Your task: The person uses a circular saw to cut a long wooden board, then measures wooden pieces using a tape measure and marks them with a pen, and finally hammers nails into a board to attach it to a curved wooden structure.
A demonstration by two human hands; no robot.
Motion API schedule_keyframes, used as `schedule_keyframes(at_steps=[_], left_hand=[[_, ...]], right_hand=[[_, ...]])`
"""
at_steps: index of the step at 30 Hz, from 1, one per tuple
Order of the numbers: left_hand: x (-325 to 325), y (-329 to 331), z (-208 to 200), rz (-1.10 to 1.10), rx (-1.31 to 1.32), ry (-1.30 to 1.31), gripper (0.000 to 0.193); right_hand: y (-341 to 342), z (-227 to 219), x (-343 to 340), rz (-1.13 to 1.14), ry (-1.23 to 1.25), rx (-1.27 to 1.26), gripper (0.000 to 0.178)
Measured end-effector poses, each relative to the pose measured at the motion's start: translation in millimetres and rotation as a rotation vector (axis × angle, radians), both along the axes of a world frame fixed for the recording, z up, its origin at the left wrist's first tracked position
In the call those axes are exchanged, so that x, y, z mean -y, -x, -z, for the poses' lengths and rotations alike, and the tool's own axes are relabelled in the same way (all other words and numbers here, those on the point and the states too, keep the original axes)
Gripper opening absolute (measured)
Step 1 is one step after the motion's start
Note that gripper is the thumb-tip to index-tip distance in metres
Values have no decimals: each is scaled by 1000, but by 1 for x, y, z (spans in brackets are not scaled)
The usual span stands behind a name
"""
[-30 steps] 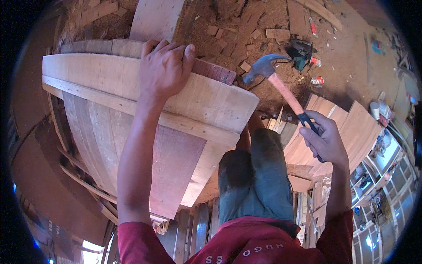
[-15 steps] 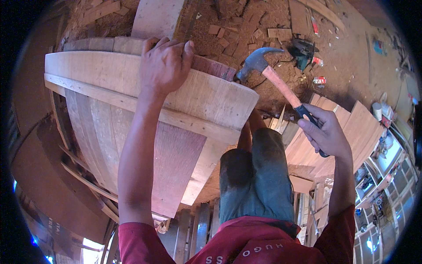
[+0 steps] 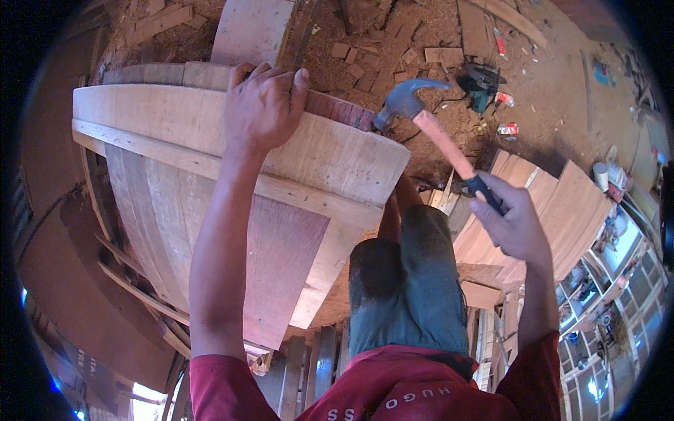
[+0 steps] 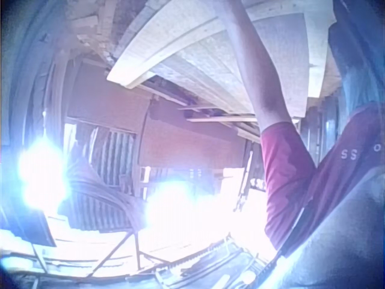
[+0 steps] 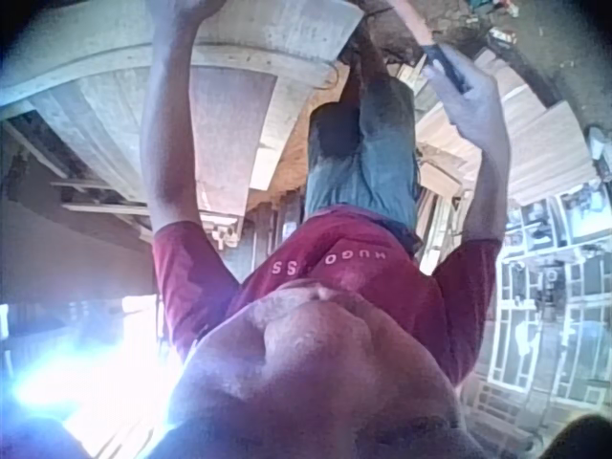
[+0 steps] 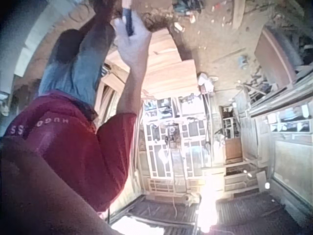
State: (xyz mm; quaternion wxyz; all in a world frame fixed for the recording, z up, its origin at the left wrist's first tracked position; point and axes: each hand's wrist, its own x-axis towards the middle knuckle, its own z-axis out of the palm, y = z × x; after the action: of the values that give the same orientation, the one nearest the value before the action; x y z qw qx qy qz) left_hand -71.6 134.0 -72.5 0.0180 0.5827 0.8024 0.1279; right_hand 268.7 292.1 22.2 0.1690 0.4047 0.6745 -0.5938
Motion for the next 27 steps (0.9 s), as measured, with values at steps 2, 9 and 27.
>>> schedule_keyframes(at_steps=[2, 9, 27], left_hand=[[2, -2, 1, -14, -34, -72, 34], [3, -1, -7, -24, 40, 67, 34], [4, -2, -2, -16, 33, 22, 39]], right_hand=[[-5, 1, 18, -35, -157, -34, 42], [-41, 50, 110, -265, -502, -573, 40], [-13, 46, 128, -535, -578, -540, 46]])
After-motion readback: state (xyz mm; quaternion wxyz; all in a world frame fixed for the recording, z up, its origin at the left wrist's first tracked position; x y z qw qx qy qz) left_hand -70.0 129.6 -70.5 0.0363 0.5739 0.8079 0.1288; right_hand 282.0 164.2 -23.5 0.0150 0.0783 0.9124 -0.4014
